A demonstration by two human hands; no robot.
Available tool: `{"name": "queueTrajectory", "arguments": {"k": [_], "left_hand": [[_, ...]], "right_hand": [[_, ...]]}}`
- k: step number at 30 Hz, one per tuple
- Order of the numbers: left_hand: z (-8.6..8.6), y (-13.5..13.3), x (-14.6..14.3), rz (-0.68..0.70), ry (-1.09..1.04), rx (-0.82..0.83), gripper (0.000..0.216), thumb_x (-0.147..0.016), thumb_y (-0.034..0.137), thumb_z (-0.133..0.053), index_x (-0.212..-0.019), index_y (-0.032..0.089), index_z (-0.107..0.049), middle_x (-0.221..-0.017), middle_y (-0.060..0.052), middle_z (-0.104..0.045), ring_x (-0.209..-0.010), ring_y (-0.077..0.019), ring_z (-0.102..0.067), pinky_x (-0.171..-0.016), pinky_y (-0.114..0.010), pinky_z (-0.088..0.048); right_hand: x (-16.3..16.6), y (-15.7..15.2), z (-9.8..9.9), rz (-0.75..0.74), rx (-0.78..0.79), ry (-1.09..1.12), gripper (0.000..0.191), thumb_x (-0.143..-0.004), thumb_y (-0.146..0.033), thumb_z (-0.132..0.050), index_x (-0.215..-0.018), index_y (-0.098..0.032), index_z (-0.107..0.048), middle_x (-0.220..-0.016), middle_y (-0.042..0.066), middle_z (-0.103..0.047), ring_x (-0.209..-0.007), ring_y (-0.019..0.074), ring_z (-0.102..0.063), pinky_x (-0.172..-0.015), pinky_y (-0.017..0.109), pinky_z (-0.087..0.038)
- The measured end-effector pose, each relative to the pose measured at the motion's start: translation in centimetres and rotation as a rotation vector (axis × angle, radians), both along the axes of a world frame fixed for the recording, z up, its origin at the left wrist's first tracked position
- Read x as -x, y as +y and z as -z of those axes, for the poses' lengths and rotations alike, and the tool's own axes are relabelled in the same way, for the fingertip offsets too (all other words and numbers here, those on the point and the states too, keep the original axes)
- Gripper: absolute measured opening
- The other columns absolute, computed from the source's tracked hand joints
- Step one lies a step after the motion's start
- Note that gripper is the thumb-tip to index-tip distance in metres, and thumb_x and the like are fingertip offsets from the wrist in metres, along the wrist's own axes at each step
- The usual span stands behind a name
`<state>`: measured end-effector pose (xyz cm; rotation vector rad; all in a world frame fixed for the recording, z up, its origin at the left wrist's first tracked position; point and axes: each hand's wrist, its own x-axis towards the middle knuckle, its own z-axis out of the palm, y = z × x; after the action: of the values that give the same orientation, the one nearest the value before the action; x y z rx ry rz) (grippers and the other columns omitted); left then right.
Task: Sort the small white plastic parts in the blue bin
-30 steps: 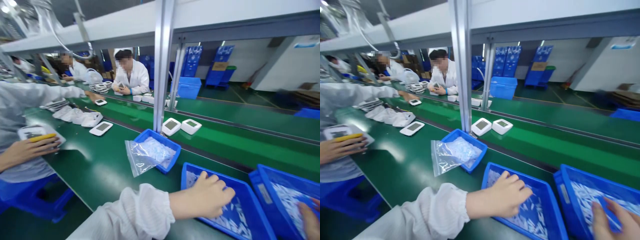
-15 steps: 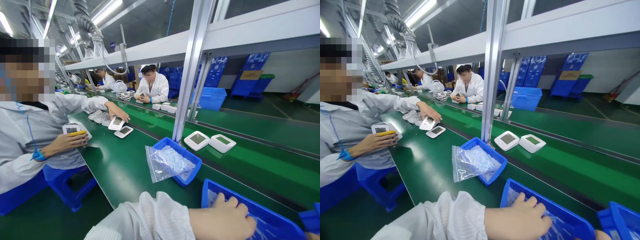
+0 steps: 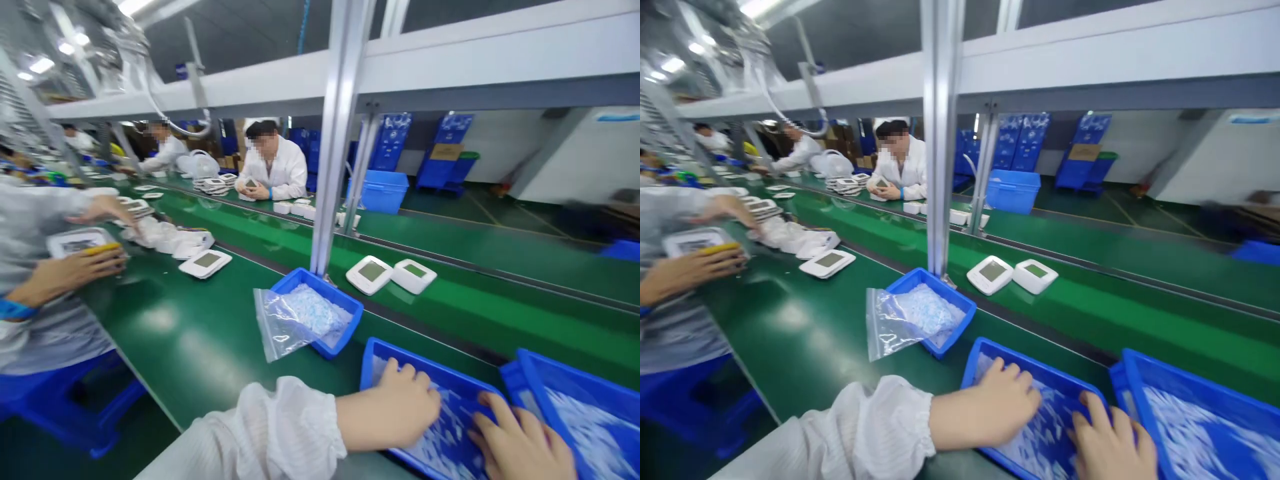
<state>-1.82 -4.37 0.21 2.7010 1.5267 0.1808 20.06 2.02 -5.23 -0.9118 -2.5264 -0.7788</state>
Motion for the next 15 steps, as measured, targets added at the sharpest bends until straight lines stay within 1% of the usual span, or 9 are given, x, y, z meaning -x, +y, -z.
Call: {"name": "queueTrajectory", "arguments": {"k": [2,3,4,5,8,9,11,13,15], "left_hand": [[-0.1,0.0,-0.4,-0.023,-0.02,0.027,0.031,-0.081,0.012,-0.048,-0.111,0.006,-0.051,-0.109,-0.017,-0.058,-0.102,-0.03,-0.052,-0.087,-0.049,-0.041],[-0.3,0.1,-0.6,-0.037,-0.022,0.076,0.031,-0.081,0.013,-0.05,-0.111,0.007,-0.051,-0.108,-0.016,-0.059,-0.102,-0.03,-0.053,-0.087,-0.049,-0.042],[-0.6,0.1,-0.8,-0.058,-0.035,0.09,0.028,-0.082,0.012,-0.048,-0.11,0.008,-0.052,-0.108,-0.015,-0.06,-0.102,-0.0295,-0.054,-0.088,-0.048,-0.042],[-0.8,0.2,-0.9,-0.078,-0.043,0.092,0.027,-0.083,0.011,-0.046,-0.109,0.009,-0.052,-0.106,-0.015,-0.062,-0.102,-0.0292,-0.055,-0.088,-0.048,-0.042],[-1.1,0.6,-1.1,-0.097,-0.061,0.082,0.033,-0.08,0.005,-0.045,-0.112,0.009,-0.049,-0.1,-0.014,-0.064,-0.099,-0.0286,-0.057,-0.085,-0.045,-0.042],[-1.1,0.7,-1.1,-0.092,-0.067,0.088,0.035,-0.079,0.004,-0.044,-0.113,0.009,-0.048,-0.097,-0.013,-0.065,-0.096,-0.0283,-0.058,-0.084,-0.044,-0.042],[-0.9,0.7,-1.1,-0.086,-0.09,0.091,0.032,-0.081,0.003,-0.042,-0.111,0.01,-0.049,-0.091,-0.012,-0.066,-0.092,-0.0278,-0.06,-0.082,-0.042,-0.042],[-0.7,0.7,-1.0,-0.078,-0.116,0.086,0.028,-0.084,0.004,-0.039,-0.108,0.012,-0.05,-0.089,-0.011,-0.066,-0.09,-0.0273,-0.061,-0.081,-0.041,-0.041],[-0.5,0.6,-1.0,-0.08,-0.137,0.08,0.025,-0.086,0.005,-0.038,-0.107,0.013,-0.051,-0.09,-0.01,-0.066,-0.09,-0.0265,-0.061,-0.08,-0.04,-0.041]], "right_hand": [[0.6,-1.2,-1.3,0.071,0.084,0.019,0.022,-0.078,-0.012,-0.052,-0.069,-0.022,-0.069,-0.101,0.01,-0.065,-0.078,0.0263,-0.055,-0.067,0.039,-0.04],[1.0,-1.8,-2.0,0.114,0.153,0.029,0.024,-0.081,-0.011,-0.05,-0.07,-0.021,-0.069,-0.102,0.01,-0.065,-0.08,0.0263,-0.055,-0.07,0.04,-0.04],[1.5,-2.3,-2.6,0.182,0.226,0.065,0.025,-0.082,-0.009,-0.049,-0.071,-0.019,-0.069,-0.104,0.011,-0.064,-0.085,0.027,-0.055,-0.074,0.04,-0.041],[1.9,-2.8,-3.2,0.218,0.301,0.1,0.025,-0.084,-0.008,-0.048,-0.074,-0.017,-0.069,-0.106,0.012,-0.063,-0.088,0.0267,-0.055,-0.078,0.041,-0.042],[2.9,-3.6,-4.5,0.253,0.465,0.168,0.027,-0.088,-0.007,-0.043,-0.083,-0.016,-0.068,-0.108,0.011,-0.062,-0.092,0.0256,-0.055,-0.085,0.041,-0.042],[3.0,-3.7,-4.8,0.257,0.492,0.188,0.027,-0.089,-0.008,-0.041,-0.086,-0.016,-0.067,-0.111,0.011,-0.061,-0.094,0.0256,-0.055,-0.086,0.041,-0.042],[3.1,-4.0,-5.3,0.267,0.503,0.241,0.026,-0.091,-0.011,-0.041,-0.088,-0.016,-0.066,-0.116,0.011,-0.058,-0.102,0.0262,-0.053,-0.089,0.042,-0.043],[3.0,-4.2,-5.6,0.274,0.468,0.281,0.022,-0.09,-0.013,-0.045,-0.089,-0.016,-0.067,-0.121,0.013,-0.053,-0.112,0.0282,-0.048,-0.094,0.044,-0.042],[2.9,-4.5,-5.7,0.269,0.43,0.287,0.019,-0.089,-0.015,-0.049,-0.086,-0.015,-0.068,-0.128,0.015,-0.047,-0.121,0.0315,-0.039,-0.1,0.048,-0.037]]}}
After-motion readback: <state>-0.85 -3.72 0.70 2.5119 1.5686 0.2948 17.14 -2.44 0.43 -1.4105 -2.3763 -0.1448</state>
